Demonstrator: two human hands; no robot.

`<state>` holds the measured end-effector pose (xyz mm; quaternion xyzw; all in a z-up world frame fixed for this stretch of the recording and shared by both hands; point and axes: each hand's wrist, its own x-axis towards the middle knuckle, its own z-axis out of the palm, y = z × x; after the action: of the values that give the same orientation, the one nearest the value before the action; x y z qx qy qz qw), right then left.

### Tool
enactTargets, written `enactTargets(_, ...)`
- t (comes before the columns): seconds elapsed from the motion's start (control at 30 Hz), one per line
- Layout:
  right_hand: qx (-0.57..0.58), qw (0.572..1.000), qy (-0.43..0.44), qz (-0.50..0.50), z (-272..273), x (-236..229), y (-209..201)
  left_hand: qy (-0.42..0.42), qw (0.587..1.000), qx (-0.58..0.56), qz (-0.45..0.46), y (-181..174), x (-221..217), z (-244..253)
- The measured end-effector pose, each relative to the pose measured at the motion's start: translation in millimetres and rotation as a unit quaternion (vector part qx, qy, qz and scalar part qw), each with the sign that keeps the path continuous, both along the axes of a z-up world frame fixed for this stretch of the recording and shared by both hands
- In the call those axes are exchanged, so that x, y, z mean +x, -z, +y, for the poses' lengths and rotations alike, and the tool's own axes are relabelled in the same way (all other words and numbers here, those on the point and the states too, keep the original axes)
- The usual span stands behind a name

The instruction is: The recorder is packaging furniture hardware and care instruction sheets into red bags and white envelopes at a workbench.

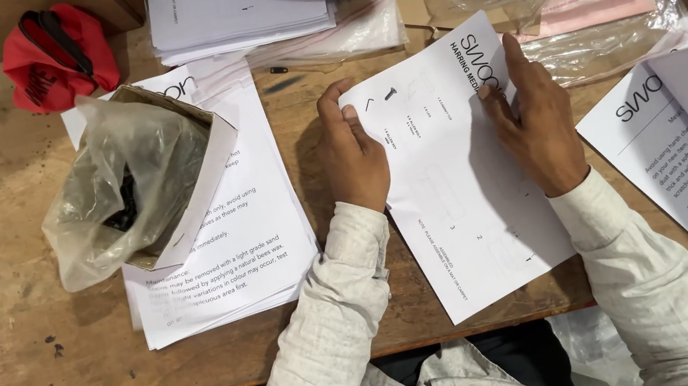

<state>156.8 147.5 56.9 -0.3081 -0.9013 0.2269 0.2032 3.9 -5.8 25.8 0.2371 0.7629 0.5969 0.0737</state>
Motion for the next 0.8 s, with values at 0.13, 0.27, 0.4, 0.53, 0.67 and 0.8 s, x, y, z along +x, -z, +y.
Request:
enactTargets(0.13,0.050,0.998,-0.024,0.023,3,2,10,0.002,1.000,0.015,0.006,1,0,0)
enactTargets(0.27,0.022,1.000,-0.012,0.012,5,2,9,-0.005,1.000,0.000,0.007,1,0,1)
enactTargets(0.4,0.013,1.000,0.011,0.002,0,2,0,-0.015,0.999,0.019,0.045,-4,0,0)
enactTargets(0.53,0.006,0.999,0.024,0.020,-3,0,-4,-0.016,0.998,0.029,0.046,1,0,0)
enactTargets(0.67,-0.016,0.999,0.035,0.003,-6,-1,-13,-0.021,0.997,0.038,0.061,4,0,0)
enactTargets(0.8,-0.063,0.997,0.054,0.000,-9,-4,-27,-0.026,0.998,0.031,0.057,2,-3,-1)
